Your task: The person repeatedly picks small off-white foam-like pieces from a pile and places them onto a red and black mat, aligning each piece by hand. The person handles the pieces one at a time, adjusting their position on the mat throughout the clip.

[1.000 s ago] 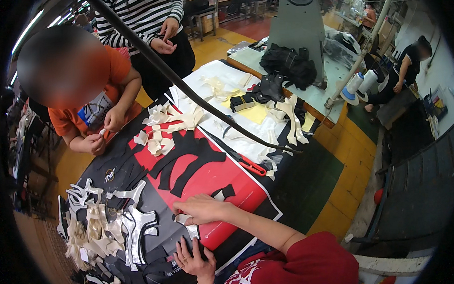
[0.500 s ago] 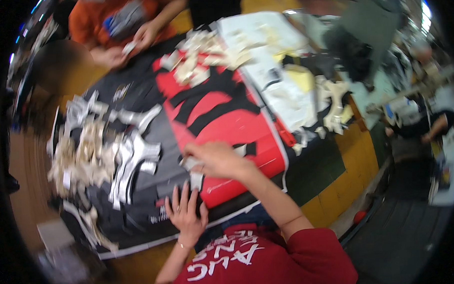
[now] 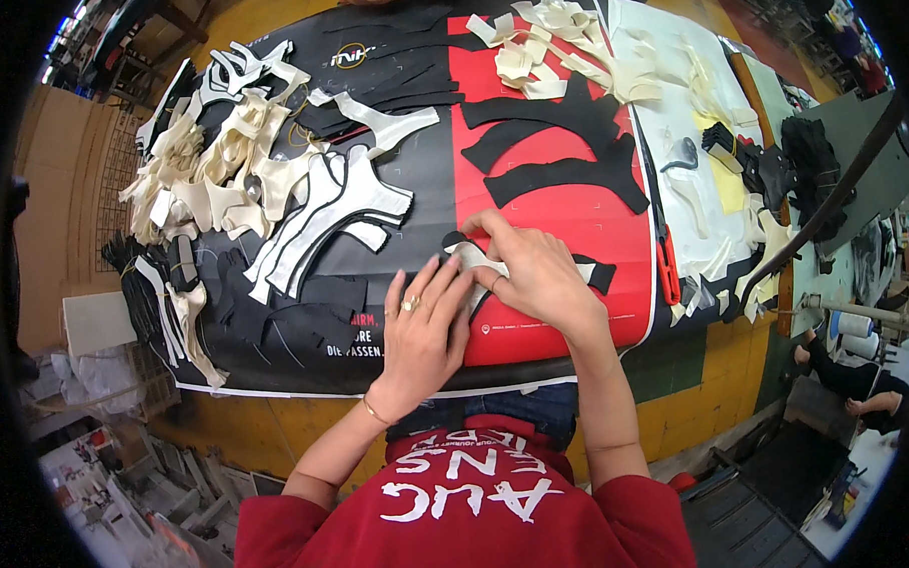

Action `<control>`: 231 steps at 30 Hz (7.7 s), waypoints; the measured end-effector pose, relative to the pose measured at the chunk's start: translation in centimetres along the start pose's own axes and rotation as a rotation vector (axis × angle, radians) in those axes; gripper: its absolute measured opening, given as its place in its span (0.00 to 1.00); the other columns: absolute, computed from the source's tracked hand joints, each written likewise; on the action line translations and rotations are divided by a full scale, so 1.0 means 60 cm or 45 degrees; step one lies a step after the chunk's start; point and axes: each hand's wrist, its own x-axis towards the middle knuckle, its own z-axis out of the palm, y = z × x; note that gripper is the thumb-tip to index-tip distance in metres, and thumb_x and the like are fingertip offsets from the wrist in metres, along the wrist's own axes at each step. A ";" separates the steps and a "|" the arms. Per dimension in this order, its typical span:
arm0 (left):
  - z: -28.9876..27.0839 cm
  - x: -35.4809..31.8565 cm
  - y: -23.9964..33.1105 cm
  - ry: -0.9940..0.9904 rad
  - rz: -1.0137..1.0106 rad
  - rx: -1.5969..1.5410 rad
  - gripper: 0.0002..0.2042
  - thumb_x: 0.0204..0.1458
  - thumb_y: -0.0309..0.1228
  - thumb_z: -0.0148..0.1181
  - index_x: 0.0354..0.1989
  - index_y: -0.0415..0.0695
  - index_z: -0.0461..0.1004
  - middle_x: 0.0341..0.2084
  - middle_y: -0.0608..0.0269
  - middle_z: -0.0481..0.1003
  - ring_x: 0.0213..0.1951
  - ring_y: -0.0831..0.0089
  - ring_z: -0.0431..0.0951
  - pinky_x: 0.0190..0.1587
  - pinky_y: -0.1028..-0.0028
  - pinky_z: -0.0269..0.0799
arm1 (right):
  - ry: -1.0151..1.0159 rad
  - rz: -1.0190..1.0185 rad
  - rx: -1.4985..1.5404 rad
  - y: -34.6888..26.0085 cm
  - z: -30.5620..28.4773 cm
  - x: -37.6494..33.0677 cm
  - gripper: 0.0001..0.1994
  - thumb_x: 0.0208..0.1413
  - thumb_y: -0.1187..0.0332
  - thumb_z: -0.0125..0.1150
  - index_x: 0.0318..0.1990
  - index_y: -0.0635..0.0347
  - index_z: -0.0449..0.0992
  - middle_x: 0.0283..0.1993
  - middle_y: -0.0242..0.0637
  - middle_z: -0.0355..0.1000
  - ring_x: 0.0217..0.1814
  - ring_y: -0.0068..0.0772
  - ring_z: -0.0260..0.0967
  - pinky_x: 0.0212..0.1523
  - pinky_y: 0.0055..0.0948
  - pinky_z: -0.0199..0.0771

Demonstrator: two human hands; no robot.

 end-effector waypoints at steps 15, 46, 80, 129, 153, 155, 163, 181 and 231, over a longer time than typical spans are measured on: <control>0.013 0.013 -0.003 -0.195 -0.121 0.193 0.30 0.53 0.32 0.57 0.67 0.44 0.63 0.72 0.49 0.53 0.73 0.49 0.51 0.72 0.46 0.40 | 0.145 0.045 -0.316 -0.009 0.002 -0.008 0.28 0.52 0.60 0.71 0.58 0.57 0.67 0.28 0.40 0.75 0.34 0.48 0.77 0.35 0.43 0.70; -0.015 0.037 -0.003 -0.175 -0.146 -0.103 0.32 0.56 0.38 0.64 0.67 0.40 0.61 0.71 0.41 0.54 0.71 0.46 0.54 0.71 0.43 0.37 | 0.519 0.082 -0.439 0.019 -0.044 -0.095 0.13 0.48 0.63 0.74 0.38 0.58 0.80 0.29 0.33 0.69 0.32 0.33 0.67 0.38 0.34 0.60; -0.071 0.066 -0.014 -0.389 -0.448 -0.643 0.07 0.57 0.25 0.61 0.42 0.38 0.82 0.31 0.57 0.81 0.34 0.66 0.78 0.45 0.70 0.66 | 0.604 -0.248 -0.397 0.026 0.026 -0.162 0.20 0.43 0.74 0.74 0.46 0.58 0.78 0.47 0.38 0.77 0.45 0.41 0.74 0.44 0.34 0.72; -0.049 0.043 0.080 -0.436 -0.135 -1.424 0.21 0.55 0.31 0.63 0.54 0.33 0.69 0.30 0.50 0.80 0.36 0.59 0.83 0.41 0.65 0.76 | 0.985 -0.014 0.199 -0.019 0.026 -0.186 0.11 0.71 0.69 0.50 0.56 0.64 0.65 0.32 0.31 0.67 0.32 0.17 0.62 0.32 0.19 0.60; -0.038 -0.061 0.002 0.096 -0.116 -0.036 0.19 0.46 0.34 0.71 0.49 0.47 0.79 0.43 0.65 0.74 0.43 0.66 0.73 0.47 0.65 0.64 | -0.212 0.096 0.330 -0.015 -0.049 -0.047 0.05 0.52 0.81 0.67 0.37 0.66 0.80 0.33 0.35 0.78 0.35 0.25 0.75 0.37 0.26 0.73; -0.033 -0.064 0.003 0.055 -0.085 0.005 0.20 0.47 0.34 0.71 0.50 0.47 0.79 0.46 0.64 0.73 0.43 0.66 0.72 0.49 0.65 0.63 | -0.224 0.023 0.263 -0.012 -0.046 -0.023 0.05 0.52 0.81 0.65 0.37 0.66 0.79 0.33 0.35 0.78 0.34 0.26 0.76 0.37 0.26 0.73; -0.013 -0.063 0.008 0.002 -0.077 0.137 0.22 0.44 0.35 0.73 0.51 0.51 0.80 0.49 0.64 0.71 0.46 0.65 0.69 0.51 0.63 0.61 | -0.323 -0.124 0.164 0.004 -0.034 0.008 0.10 0.50 0.82 0.61 0.41 0.64 0.78 0.36 0.43 0.79 0.39 0.46 0.78 0.40 0.35 0.76; -0.016 -0.064 0.006 -0.022 -0.054 0.120 0.26 0.45 0.34 0.72 0.56 0.50 0.77 0.49 0.63 0.71 0.45 0.63 0.69 0.51 0.62 0.62 | -0.269 -0.165 0.059 0.005 -0.021 0.011 0.08 0.51 0.81 0.59 0.39 0.62 0.77 0.33 0.44 0.78 0.36 0.49 0.77 0.36 0.40 0.74; -0.007 0.051 -0.026 -0.336 0.146 0.172 0.35 0.54 0.46 0.62 0.68 0.41 0.63 0.72 0.54 0.54 0.74 0.57 0.50 0.72 0.47 0.42 | 0.107 0.004 -0.070 0.008 -0.004 0.000 0.21 0.54 0.74 0.68 0.53 0.61 0.67 0.27 0.41 0.72 0.32 0.45 0.76 0.36 0.37 0.74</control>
